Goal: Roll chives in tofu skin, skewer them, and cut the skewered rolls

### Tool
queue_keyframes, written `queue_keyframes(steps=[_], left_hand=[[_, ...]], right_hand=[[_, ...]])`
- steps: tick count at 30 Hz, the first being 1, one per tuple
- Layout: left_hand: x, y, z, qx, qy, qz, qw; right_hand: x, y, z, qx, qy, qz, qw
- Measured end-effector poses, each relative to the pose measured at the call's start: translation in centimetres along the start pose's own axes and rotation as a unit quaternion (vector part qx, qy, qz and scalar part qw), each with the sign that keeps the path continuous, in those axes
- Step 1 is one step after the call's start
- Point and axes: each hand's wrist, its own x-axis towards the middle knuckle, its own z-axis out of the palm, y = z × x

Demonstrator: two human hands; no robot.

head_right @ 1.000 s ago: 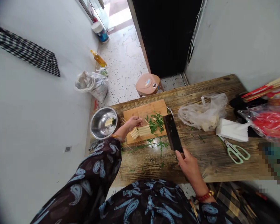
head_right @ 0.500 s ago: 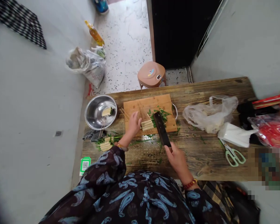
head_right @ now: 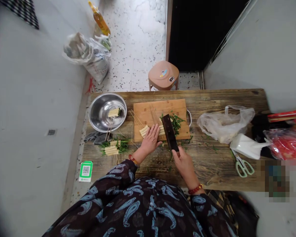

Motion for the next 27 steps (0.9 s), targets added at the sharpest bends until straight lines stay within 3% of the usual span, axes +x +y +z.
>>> queue_keyframes(steps=[10,20,27], left_hand=[[-0.2,-0.3,0.3,-0.007,0.005,0.007,1.000],[-0.2,-0.4,0.6,-0.019,0.006,0.002,1.000],[-0.2,-0.3,0.5,-0.019,0.002,0.002,1.000]], right_hand=[[0.7,-1.0,0.6,-0.168,0.000,-0.015,0.986],[2.0,-1.6,-1.1,-0.192,-0.048,-0.051,0.979],[2.8,-2.2,1.2,-0.207,-0.032,-0.024,0.977]])
